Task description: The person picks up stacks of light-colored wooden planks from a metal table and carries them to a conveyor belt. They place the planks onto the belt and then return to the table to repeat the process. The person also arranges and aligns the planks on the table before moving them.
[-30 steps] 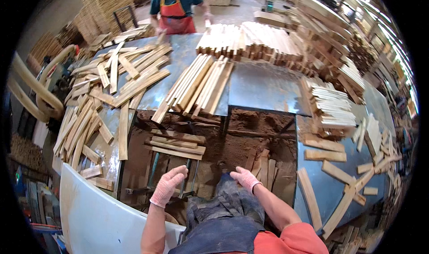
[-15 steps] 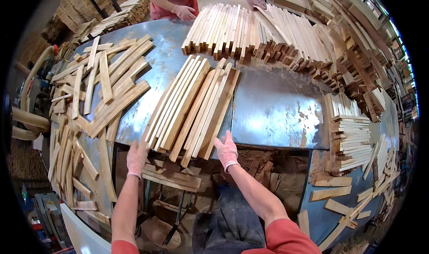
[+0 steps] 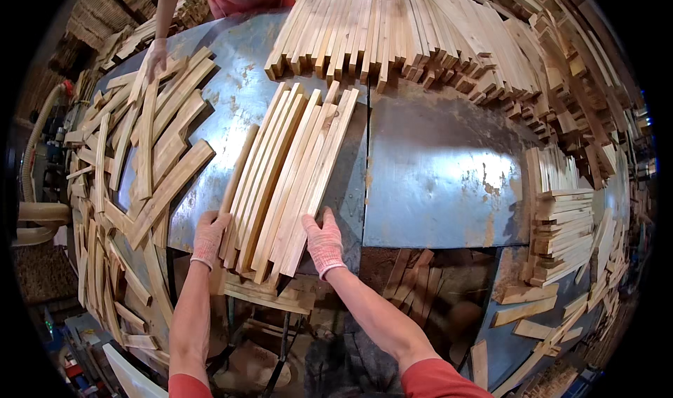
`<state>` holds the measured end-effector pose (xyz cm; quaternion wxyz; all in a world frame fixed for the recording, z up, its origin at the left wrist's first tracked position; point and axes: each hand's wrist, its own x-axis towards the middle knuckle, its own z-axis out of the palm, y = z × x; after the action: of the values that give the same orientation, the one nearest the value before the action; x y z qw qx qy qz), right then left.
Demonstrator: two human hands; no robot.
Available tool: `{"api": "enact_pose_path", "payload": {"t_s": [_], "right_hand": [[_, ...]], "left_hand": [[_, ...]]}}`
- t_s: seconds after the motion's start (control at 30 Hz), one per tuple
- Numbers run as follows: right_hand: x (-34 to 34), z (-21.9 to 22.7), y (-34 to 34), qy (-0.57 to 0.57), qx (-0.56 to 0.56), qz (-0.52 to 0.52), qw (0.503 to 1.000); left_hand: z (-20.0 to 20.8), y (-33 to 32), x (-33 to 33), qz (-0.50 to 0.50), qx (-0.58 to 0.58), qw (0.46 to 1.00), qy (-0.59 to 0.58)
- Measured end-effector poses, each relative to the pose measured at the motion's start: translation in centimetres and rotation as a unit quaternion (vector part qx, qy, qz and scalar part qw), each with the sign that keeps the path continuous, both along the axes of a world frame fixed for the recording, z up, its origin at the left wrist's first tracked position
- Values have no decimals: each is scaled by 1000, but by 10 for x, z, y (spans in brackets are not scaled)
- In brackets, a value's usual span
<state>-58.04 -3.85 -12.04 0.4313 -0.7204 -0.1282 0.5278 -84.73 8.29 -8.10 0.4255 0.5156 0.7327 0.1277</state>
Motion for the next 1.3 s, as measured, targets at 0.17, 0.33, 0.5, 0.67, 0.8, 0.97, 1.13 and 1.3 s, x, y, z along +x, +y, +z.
{"api": "enact_pose_path", "payload": {"t_s": [0.17, 0.33, 0.5, 0.67, 0.8, 0.97, 1.13, 1.3], "right_hand": [[21, -14, -10, -73, 2, 184, 980], [35, -2, -4, -106, 51, 244, 963], [44, -2, 2, -142, 36, 258, 955], [52, -5, 33, -102, -16, 230, 968], [47, 4, 36, -89, 18, 193, 977], [65, -6, 17, 106, 30, 54, 992], [96, 0, -9, 165, 36, 5, 986], [138, 17, -27, -7, -2, 74, 997]], "left_hand": [[-11, 4, 3, -82, -1, 995, -52], [-4, 14, 9, -74, 13, 996, -51], [-32, 30, 0, -156, 91, 984, 5], [-80, 38, 11, -305, 43, 922, 236], [-18, 21, 35, -87, -161, 950, -252], [64, -16, 63, -209, -30, 965, -157], [83, -60, 94, -230, 26, 964, -127], [51, -88, 123, -214, -54, 967, -126]]}}
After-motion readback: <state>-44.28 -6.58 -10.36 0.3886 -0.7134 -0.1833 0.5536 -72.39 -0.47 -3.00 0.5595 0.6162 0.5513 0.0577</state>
